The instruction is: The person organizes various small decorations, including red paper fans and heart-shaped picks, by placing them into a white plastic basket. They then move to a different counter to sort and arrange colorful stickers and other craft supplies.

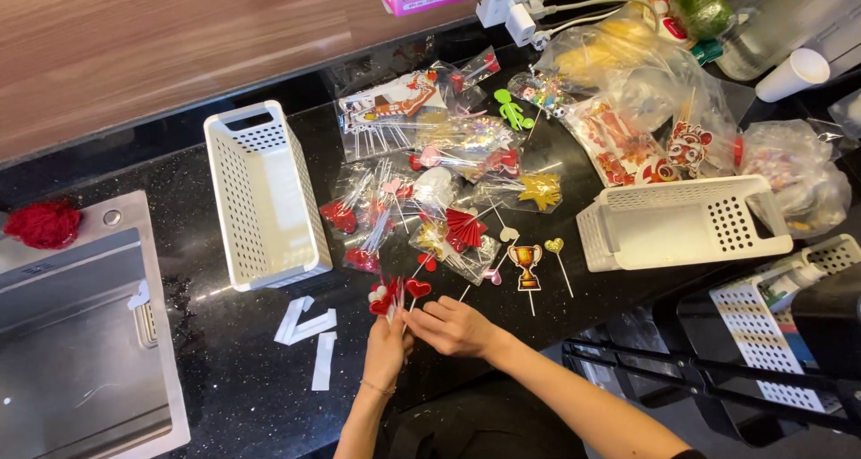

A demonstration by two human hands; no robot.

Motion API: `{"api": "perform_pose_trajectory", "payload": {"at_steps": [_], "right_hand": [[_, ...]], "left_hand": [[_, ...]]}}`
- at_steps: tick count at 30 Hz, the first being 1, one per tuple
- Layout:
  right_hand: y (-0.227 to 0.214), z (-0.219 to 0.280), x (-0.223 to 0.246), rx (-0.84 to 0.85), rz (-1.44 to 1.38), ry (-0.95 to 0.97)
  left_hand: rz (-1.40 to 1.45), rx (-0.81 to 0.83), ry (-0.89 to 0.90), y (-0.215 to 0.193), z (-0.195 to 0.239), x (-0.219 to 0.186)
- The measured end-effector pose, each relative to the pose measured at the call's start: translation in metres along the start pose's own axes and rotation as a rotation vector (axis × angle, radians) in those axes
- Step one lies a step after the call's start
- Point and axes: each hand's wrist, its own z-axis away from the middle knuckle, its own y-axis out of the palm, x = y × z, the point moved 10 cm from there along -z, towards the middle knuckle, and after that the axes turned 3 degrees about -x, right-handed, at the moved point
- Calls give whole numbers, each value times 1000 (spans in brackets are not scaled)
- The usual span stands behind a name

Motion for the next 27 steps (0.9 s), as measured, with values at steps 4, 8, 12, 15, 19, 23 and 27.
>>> {"api": "perform_pose_trajectory", "payload": {"at_steps": [4,8,12,15,19,23,27], "right_hand": [[27,21,-15,46,-152,185],[64,28,-44,49,-134,417],[149,56,-62,295,295,335],[158,61,-59,363,245,237],[109,43,-54,275,195,142],[10,11,-59,-81,-380,531],[-14,56,-95,-796,-980,1541]], "left_hand": [[382,-50,-129,-4,-1,14],[555,-117,-112,-28,-4,-6],[656,-119,-78,-45,-2,-44],[787,-71,-57,-43,6,-72],[858,-28,-37,-36,10,-92],[860,65,13,-27,17,-102],[1000,110,103,-12,20,-117]]}}
